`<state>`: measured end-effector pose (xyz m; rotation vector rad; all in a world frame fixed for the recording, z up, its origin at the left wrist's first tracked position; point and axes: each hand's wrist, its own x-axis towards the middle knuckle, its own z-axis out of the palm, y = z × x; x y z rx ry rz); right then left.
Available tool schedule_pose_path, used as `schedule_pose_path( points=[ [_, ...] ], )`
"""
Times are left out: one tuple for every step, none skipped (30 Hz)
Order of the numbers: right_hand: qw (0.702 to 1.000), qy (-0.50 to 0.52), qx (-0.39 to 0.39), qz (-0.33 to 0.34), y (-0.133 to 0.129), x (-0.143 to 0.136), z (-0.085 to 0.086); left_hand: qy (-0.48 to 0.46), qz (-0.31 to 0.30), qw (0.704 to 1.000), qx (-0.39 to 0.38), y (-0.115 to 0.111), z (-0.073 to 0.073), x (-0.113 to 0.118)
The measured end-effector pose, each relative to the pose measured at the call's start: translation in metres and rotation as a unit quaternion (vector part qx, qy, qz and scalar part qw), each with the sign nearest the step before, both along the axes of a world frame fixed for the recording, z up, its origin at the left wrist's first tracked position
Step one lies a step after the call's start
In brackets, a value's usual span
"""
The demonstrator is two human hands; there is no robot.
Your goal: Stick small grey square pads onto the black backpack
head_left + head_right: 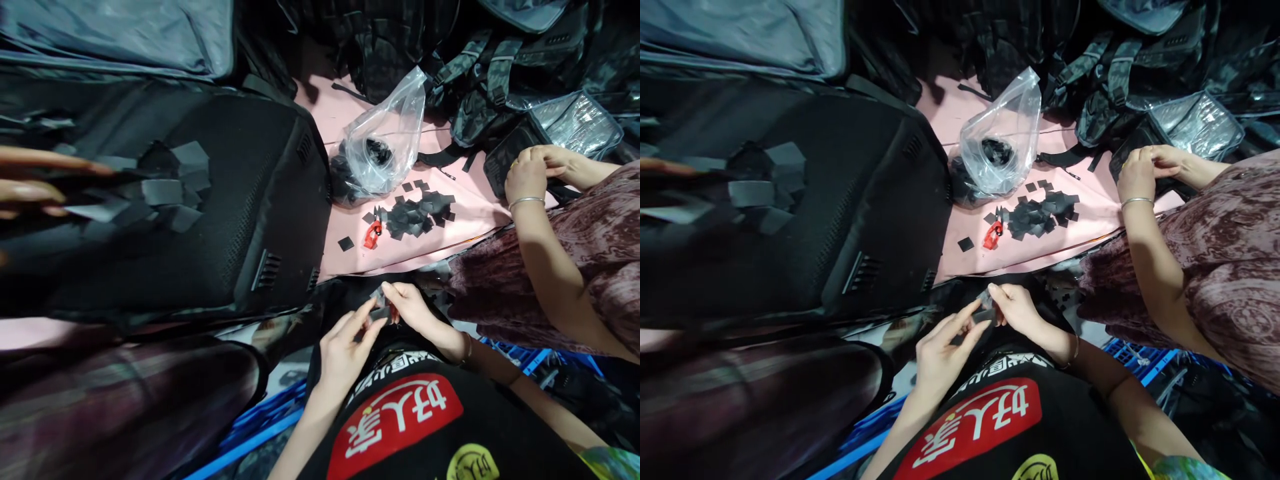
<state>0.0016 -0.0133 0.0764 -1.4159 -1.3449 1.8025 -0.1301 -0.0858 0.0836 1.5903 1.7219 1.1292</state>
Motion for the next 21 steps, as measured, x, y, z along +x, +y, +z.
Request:
schedule_pose_path(
  points=[
    [1.0,-0.021,0.02,0.005,-0.002,-0.001,0.001,0.024,-0.003,1.0,0.014,0.001,-0.001,0.002],
    [0.998,-0.039,0.038,0.013,-0.003,-0.002,0.003,0.04,0.001,0.999,0.023,0.003,-0.001,0.004],
    [0.997,-0.055,0.055,0.023,-0.005,-0.003,0.004,0.05,0.008,0.998,0.028,0.005,-0.002,0.005],
    [0.994,-0.069,0.071,0.034,-0.005,-0.003,0.006,0.052,0.02,0.998,0.031,0.007,-0.002,0.006],
    [0.992,-0.081,0.089,0.043,-0.006,-0.003,0.008,0.048,0.03,0.998,0.03,0.008,-0.003,0.007],
    [0.989,-0.089,0.106,0.052,-0.005,-0.003,0.01,0.036,0.037,0.998,0.024,0.009,-0.003,0.007],
    [0.987,-0.092,0.12,0.063,-0.004,-0.003,0.012,0.016,0.041,0.999,0.011,0.01,-0.004,0.008],
    [0.984,-0.09,0.133,0.074,-0.003,-0.002,0.015,-0.015,0.042,0.999,-0.009,0.01,-0.004,0.007],
    [0.982,-0.085,0.145,0.086,-0.001,-0.002,0.017,-0.059,0.042,0.997,-0.036,0.01,-0.005,0.007],
    [0.98,-0.079,0.157,0.098,0.001,-0.001,0.018,-0.113,0.044,0.99,-0.067,0.01,-0.005,0.005],
    [0.978,-0.071,0.163,0.108,0.003,0.0,0.019,-0.175,0.047,0.979,-0.098,0.011,-0.005,0.004],
    [0.978,-0.061,0.163,0.116,0.006,0.0,0.018,-0.239,0.053,0.961,-0.126,0.011,-0.005,0.001],
    [0.979,-0.053,0.155,0.12,0.01,0.002,0.017,-0.299,0.062,0.941,-0.147,0.011,-0.004,-0.002],
    [0.981,-0.049,0.143,0.122,0.015,0.004,0.014,-0.35,0.072,0.92,-0.16,0.011,-0.002,-0.005],
    [0.982,-0.053,0.135,0.121,0.022,0.006,0.01,-0.389,0.085,0.902,-0.165,0.012,-0.001,-0.008],
    [0.982,-0.066,0.135,0.112,0.032,0.009,0.005,-0.418,0.099,0.888,-0.164,0.012,0.001,-0.012],
    [0.98,-0.091,0.151,0.097,0.044,0.013,-0.001,-0.438,0.111,0.878,-0.159,0.012,0.003,-0.015],
    [0.972,-0.125,0.184,0.079,0.059,0.017,-0.007,-0.45,0.122,0.871,-0.152,0.013,0.005,-0.018],
    [0.96,-0.166,0.218,0.054,0.076,0.021,-0.013,-0.457,0.133,0.867,-0.144,0.013,0.006,-0.02],
    [0.947,-0.215,0.236,0.033,0.095,0.025,-0.017,-0.462,0.145,0.864,-0.136,0.013,0.007,-0.023],
    [0.931,-0.267,0.247,0.013,0.113,0.028,-0.021,-0.466,0.157,0.861,-0.126,0.013,0.007,-0.024]
  ],
)
